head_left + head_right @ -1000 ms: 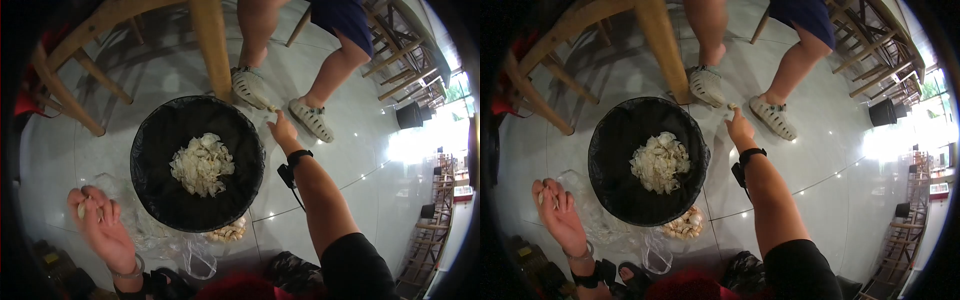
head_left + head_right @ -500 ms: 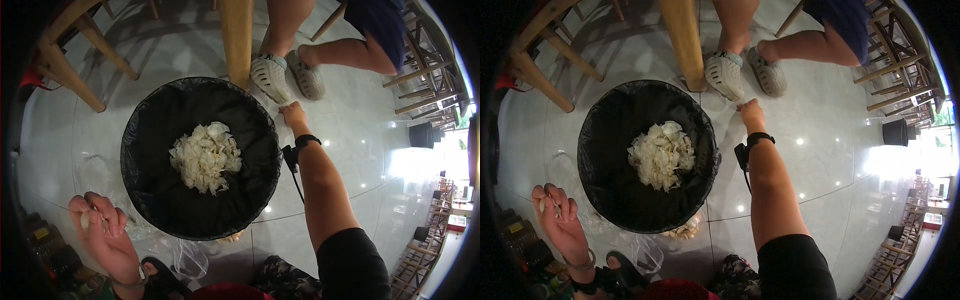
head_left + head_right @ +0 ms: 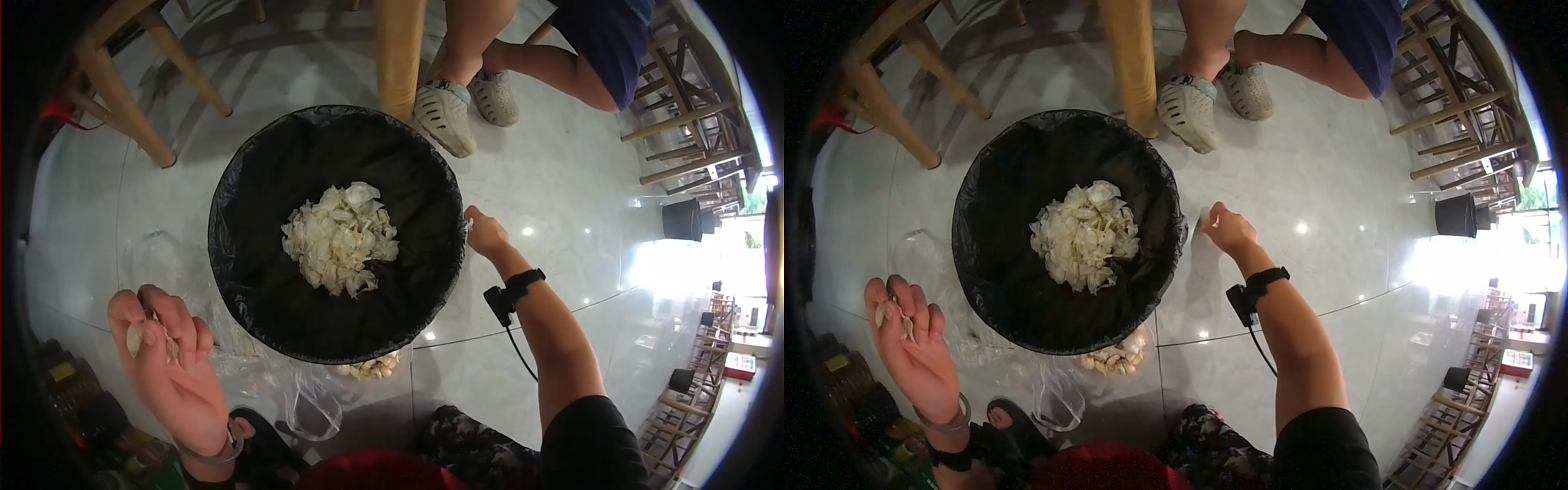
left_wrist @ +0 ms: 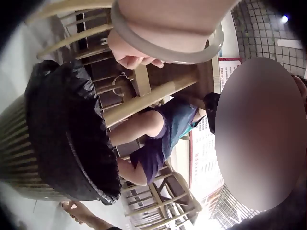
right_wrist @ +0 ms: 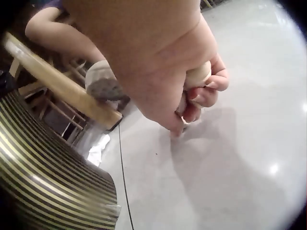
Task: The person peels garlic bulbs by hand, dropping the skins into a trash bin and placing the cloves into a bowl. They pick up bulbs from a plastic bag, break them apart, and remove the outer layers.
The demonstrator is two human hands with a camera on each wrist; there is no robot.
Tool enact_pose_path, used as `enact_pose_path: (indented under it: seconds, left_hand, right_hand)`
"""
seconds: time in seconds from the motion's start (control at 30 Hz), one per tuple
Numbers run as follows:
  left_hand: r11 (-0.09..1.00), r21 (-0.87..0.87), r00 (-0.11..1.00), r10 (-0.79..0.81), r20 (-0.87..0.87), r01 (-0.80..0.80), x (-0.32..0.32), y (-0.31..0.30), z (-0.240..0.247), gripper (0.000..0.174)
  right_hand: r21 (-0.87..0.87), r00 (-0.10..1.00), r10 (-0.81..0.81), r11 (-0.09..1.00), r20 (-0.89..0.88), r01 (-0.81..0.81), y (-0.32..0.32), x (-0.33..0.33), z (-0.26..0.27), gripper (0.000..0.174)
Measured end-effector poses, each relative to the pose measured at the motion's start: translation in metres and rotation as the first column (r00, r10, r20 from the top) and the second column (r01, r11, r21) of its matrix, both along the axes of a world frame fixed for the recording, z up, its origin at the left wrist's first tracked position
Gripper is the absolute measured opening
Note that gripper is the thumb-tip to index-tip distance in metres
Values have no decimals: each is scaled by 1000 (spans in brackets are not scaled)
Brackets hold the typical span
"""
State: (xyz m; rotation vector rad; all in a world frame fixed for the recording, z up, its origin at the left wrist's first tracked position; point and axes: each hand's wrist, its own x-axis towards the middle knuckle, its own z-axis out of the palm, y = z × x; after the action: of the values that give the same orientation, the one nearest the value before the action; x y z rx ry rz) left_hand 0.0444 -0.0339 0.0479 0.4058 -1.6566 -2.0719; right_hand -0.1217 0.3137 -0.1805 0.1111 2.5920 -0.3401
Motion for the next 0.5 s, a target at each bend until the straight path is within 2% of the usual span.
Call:
enact_pose_path:
  seconds: [0.17,0.27,0.3,0.4,0.5]
  left_hand:
    - [998,57,999,-32,-20,33,5,3,7,11]
    - [999,33,999,-35,40,34,7,5,12,20]
    - [999,32,999,-42,32,41,7,6,14,20]
    - [999,35,1000,-31,5,31,3,13,21,23]
    - [997,77,999,6,-51,-2,-2,13,30,29]
  right_hand:
    - [34,996,-41,998,-77,44,-3,1,10,35]
    - [118,999,28,993,-32,-24,-11,1,3,38]
    - [94,1000,-1,996,2,1,-13,2,-2,41]
    - [81,998,-40,996,-42,43,-17,17,-18,39]
    - [-49,987,153,987,44,-151,-17,51,-21,35]
